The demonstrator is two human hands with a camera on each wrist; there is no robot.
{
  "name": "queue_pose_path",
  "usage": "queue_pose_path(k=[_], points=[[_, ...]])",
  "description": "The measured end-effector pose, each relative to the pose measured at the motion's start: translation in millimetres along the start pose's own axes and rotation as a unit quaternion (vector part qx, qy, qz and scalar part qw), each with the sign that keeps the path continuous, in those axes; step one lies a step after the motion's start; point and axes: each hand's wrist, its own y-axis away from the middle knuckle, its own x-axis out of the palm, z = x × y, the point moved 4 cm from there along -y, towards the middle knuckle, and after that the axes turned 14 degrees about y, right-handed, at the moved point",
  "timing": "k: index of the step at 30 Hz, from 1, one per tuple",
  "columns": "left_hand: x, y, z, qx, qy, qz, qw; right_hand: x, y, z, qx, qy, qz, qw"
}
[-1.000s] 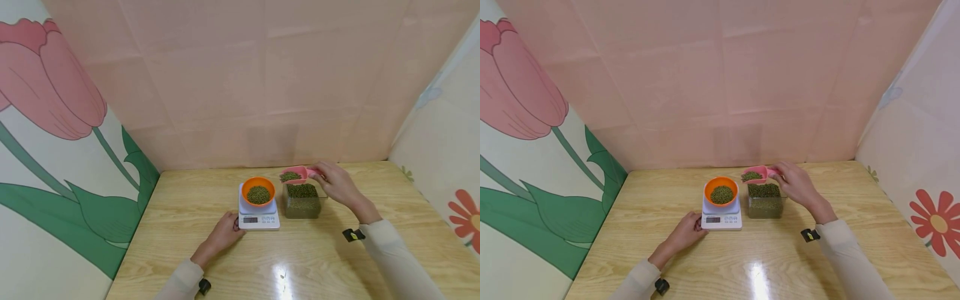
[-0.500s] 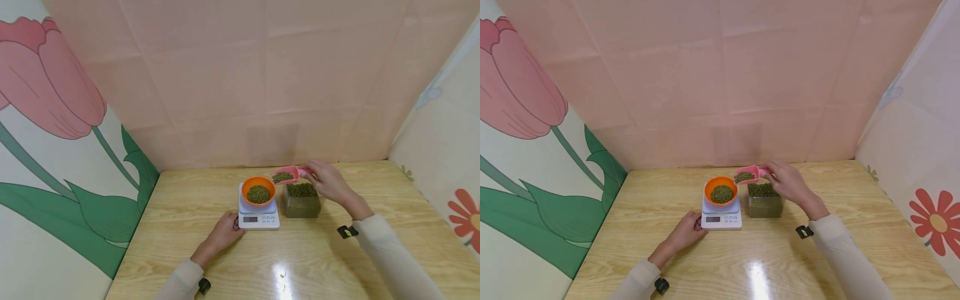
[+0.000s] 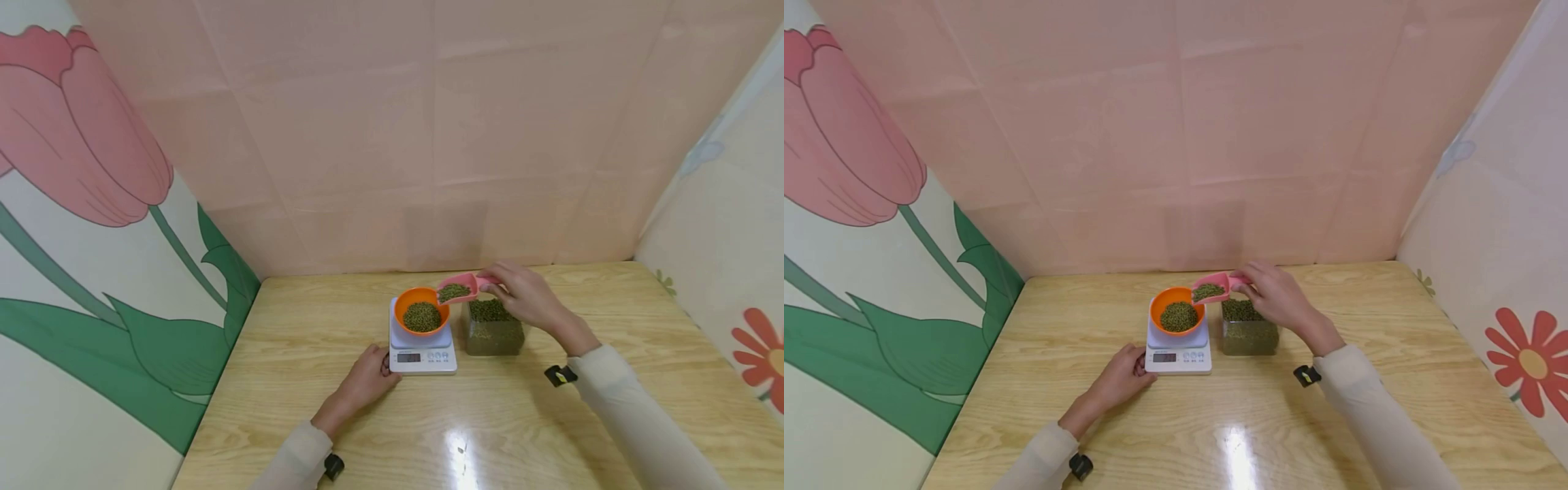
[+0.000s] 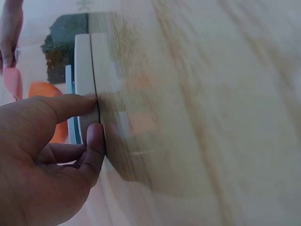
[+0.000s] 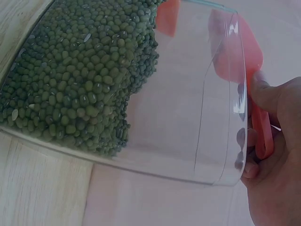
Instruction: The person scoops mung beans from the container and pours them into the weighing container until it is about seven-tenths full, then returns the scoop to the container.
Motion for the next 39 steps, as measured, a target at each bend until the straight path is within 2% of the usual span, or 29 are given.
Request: queue_pose_path(k=[29,39], points=[[0.2,-0.1,0.7,-0.004,-0.010,-0.002,0.9999,5,-13.7,21,-0.062,0.037,-0.001,0.9974],[0.9,0.8,-0.7,-0.002,-0.009,-0.001,1.0000,6,-16.4,20,-0.057,0.040,0.022,0.9973]])
